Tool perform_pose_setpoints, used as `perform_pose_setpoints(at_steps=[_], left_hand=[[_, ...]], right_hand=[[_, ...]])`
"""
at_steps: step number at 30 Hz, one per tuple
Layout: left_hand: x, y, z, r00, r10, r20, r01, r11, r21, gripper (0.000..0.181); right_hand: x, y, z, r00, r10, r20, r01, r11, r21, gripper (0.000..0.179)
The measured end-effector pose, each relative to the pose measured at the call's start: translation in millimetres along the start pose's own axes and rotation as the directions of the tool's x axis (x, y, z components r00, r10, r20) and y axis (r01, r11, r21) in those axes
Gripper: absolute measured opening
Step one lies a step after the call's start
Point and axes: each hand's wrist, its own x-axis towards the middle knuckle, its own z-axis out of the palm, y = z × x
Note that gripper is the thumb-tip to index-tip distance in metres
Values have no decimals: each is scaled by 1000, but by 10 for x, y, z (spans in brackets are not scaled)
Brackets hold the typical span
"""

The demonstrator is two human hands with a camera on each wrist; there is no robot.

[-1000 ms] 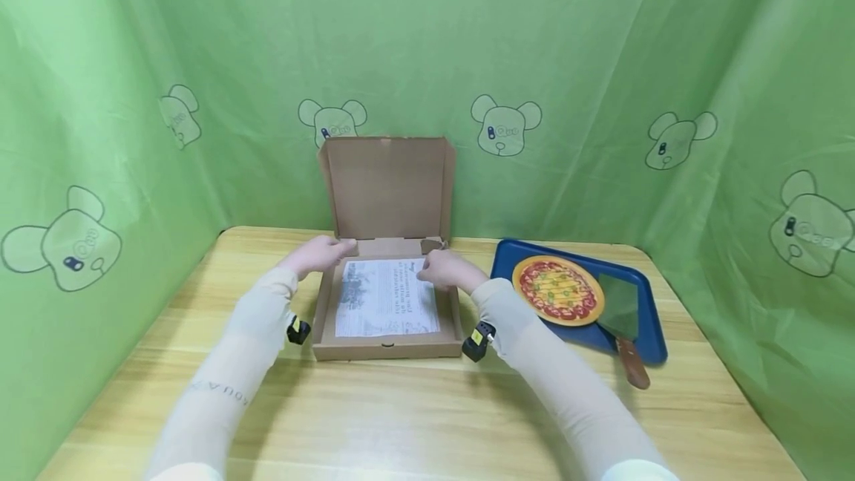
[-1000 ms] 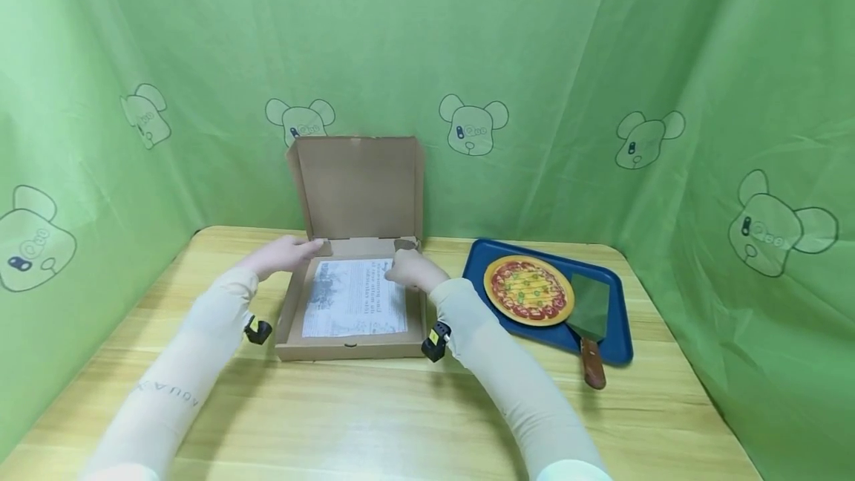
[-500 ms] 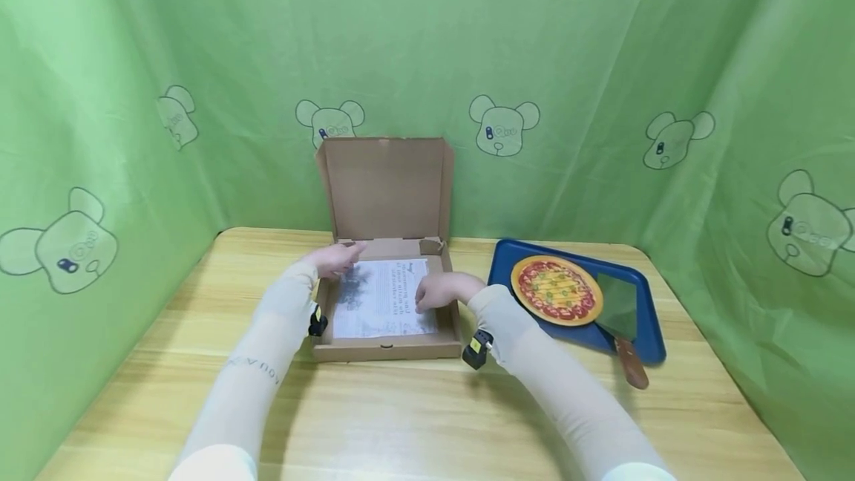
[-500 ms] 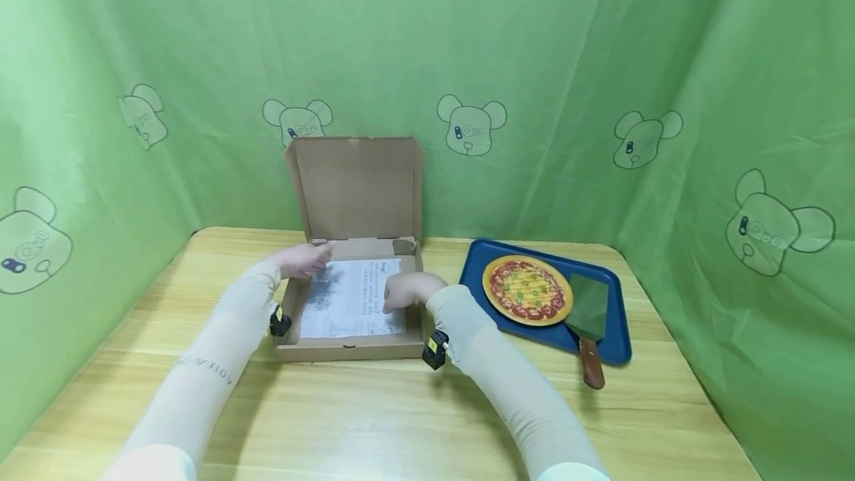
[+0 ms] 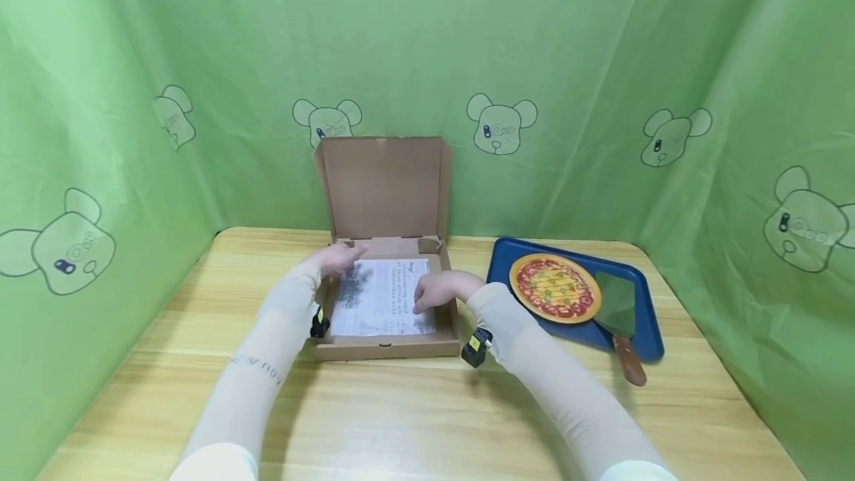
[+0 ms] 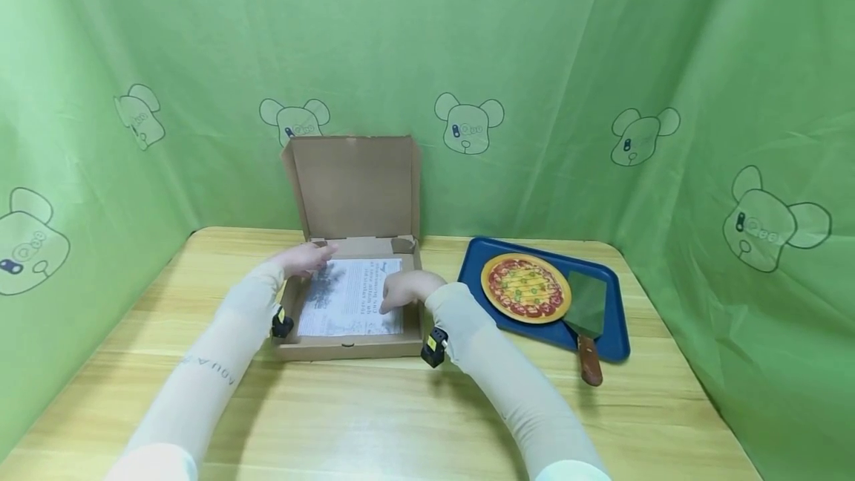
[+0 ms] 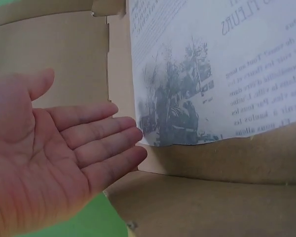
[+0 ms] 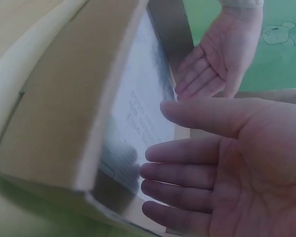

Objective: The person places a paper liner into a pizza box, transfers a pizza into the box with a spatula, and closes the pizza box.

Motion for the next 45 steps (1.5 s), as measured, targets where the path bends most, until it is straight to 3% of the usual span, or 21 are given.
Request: perform_pose_setpoints(at_steps=[7, 11, 17, 22, 29, 37, 45], left_hand=[[-139, 19, -56, 999, 41, -26, -44, 995, -86, 56], [-264, 31, -100, 998, 59, 2, -58, 992, -113, 64], [-406, 26, -102, 997, -1, 77, 11, 991, -134, 74], [-496, -7, -47, 986, -34, 164, 55, 991, -123, 77], [-532, -59, 32, 977, -22, 210, 53, 988, -145, 73], [-544, -76, 91, 971, -38, 234, 72, 988, -139, 74], [-536, -67, 72, 975, -43, 217, 75, 987, -140, 73]], right_hand=[[0, 30, -136, 998, 24, -52, -22, 998, 51, 48], [43, 59, -231, 993, 43, -107, -36, 997, 72, 48], [157, 130, -274, 982, 71, -177, -50, 992, 119, 44], [272, 198, -193, 974, 93, -209, -51, 979, 196, 42], [394, 257, -84, 960, 130, -249, -77, 974, 213, 41], [439, 298, -19, 963, 165, -215, -113, 965, 236, 41], [470, 281, -52, 962, 140, -236, -87, 972, 219, 39]])
